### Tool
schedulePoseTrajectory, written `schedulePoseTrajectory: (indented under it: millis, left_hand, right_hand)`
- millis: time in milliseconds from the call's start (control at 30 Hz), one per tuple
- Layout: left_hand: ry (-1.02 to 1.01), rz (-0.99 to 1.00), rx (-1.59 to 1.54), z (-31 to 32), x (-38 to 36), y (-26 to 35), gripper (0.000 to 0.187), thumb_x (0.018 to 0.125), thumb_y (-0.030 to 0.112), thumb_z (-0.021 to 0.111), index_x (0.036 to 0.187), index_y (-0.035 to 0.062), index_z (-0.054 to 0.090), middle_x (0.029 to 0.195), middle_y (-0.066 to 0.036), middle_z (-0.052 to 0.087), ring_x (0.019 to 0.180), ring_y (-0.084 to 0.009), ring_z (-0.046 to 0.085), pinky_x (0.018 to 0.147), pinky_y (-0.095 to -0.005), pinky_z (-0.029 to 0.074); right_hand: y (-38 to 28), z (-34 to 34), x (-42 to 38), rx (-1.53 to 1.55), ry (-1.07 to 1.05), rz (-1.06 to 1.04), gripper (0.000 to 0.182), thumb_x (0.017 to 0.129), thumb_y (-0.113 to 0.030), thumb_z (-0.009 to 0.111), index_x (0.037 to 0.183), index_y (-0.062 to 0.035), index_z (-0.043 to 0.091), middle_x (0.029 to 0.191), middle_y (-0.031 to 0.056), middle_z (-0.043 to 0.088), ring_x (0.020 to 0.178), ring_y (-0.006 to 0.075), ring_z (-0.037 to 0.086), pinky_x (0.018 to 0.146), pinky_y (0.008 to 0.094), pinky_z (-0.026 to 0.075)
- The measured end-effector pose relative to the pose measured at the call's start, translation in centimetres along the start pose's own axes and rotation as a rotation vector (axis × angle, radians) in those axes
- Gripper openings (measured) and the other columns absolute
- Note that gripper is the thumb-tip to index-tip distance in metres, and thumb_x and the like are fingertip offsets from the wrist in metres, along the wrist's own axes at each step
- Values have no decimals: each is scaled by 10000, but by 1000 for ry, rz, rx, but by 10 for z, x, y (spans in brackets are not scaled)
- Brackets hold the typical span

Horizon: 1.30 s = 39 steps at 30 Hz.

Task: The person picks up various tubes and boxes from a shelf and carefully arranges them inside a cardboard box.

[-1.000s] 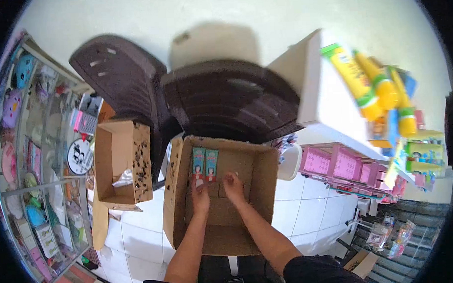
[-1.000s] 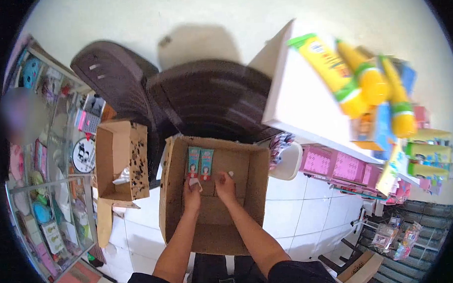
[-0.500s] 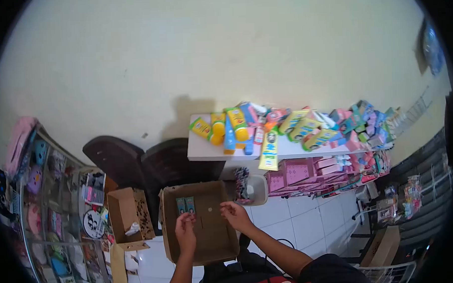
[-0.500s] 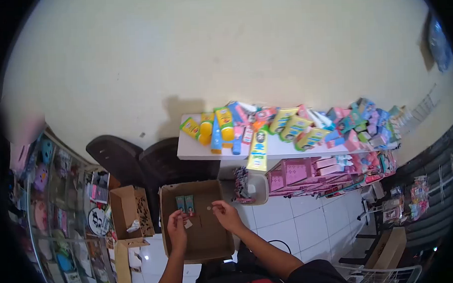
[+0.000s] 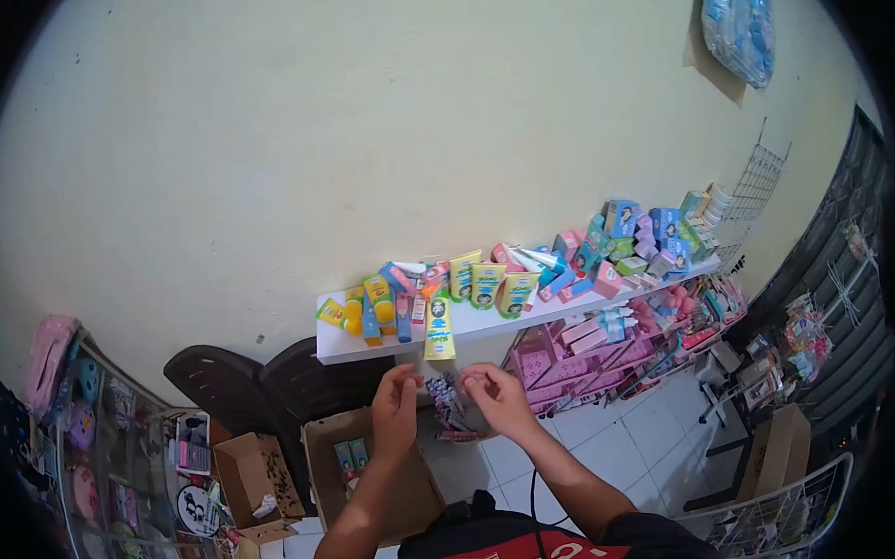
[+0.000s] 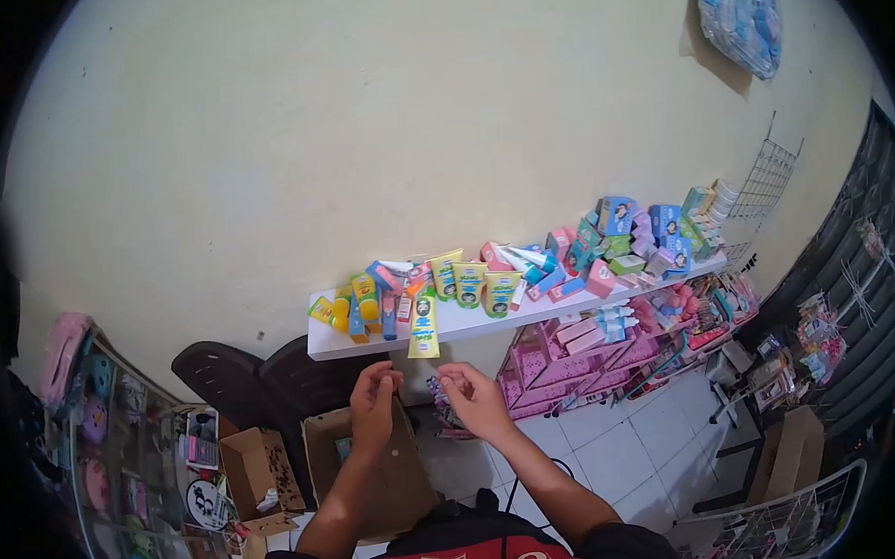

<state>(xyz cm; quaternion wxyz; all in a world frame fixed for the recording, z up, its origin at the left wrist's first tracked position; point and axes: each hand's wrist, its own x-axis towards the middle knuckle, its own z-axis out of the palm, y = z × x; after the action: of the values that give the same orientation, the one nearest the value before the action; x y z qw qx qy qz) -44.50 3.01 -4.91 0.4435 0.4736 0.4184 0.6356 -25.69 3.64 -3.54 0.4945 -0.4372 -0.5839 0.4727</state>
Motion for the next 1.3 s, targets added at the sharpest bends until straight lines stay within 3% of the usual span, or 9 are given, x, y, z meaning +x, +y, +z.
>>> schedulePoseTrajectory:
  millis: [200, 267, 333, 433, 600, 767, 1100, 1267, 1300]
  left_hand:
    - [-93, 113, 136, 38, 45, 17, 231, 992, 101, 549, 1198, -2, 562, 1031, -75, 649, 986, -137, 608, 911, -279, 471]
    - [-110, 245, 355, 52, 65, 35, 247, 925, 89, 618, 1160, 15, 601, 1023, -139, 661, 1021, -216, 638, 927, -318, 480]
    - [-122, 426, 493, 70, 91, 51, 269, 897, 96, 643, 1156, 28, 609, 1067, -161, 640, 1065, -267, 614, 950, -357, 470]
    - [-139, 663, 654, 94, 120, 61, 306, 846, 111, 685, 1138, 48, 623, 1172, -198, 582, 1156, -355, 545, 998, -429, 436]
    - [-207, 680, 888, 116, 148, 53, 331, 811, 157, 722, 1111, 53, 628, 1322, -221, 475, 1268, -405, 444, 1047, -481, 390]
    - [-126, 919, 1016, 120, 143, 42, 239, 841, 147, 690, 1057, 53, 652, 1335, -191, 470, 1317, -394, 414, 1065, -480, 375]
    - [-72, 795, 905, 85, 77, 80, 185, 782, 64, 748, 948, 36, 671, 1173, -136, 568, 1172, -336, 512, 978, -436, 428]
    - [-57, 517, 722, 38, 14, 101, 176, 798, 48, 735, 954, 32, 656, 972, -127, 648, 956, -321, 621, 841, -417, 489]
    - [-40, 470, 741, 26, 2, 102, 195, 801, 38, 749, 979, 24, 671, 924, -121, 675, 834, -252, 663, 762, -345, 526]
  right_hand:
    - [-37, -40, 29, -168, 106, -170, 184, 959, -99, 606, 1112, -4, 642, 956, 47, 671, 836, 98, 625, 732, 234, 496]
    - [-60, -54, 41, -423, 197, -313, 192, 932, -101, 635, 1101, -12, 647, 934, 64, 670, 785, 123, 626, 696, 239, 487]
    - [-77, -68, 57, -486, 238, -357, 221, 886, -84, 664, 1092, -8, 644, 934, 97, 642, 783, 170, 623, 676, 262, 488]
    - [-80, -87, 83, -697, 348, -493, 270, 834, -77, 673, 1098, -27, 642, 1053, 150, 577, 1023, 339, 577, 853, 412, 492]
    - [-74, -104, 106, -837, 295, -456, 303, 827, -74, 670, 1122, -29, 620, 1055, 149, 582, 1064, 347, 558, 881, 433, 479]
    - [-58, -113, 114, -855, 202, -476, 266, 826, -58, 657, 1086, -24, 611, 1025, 167, 603, 1042, 365, 561, 874, 445, 473]
    - [-91, -99, 70, -629, 45, -474, 168, 846, -30, 639, 1009, 8, 631, 941, 164, 628, 912, 344, 608, 795, 401, 480]
    - [-105, -72, 33, -515, -130, -337, 177, 861, -52, 648, 1024, 14, 635, 989, 157, 644, 922, 337, 623, 788, 380, 491]
    - [-104, -64, 28, -522, -175, -253, 164, 874, -71, 655, 1019, 5, 644, 986, 150, 647, 899, 303, 633, 754, 359, 496]
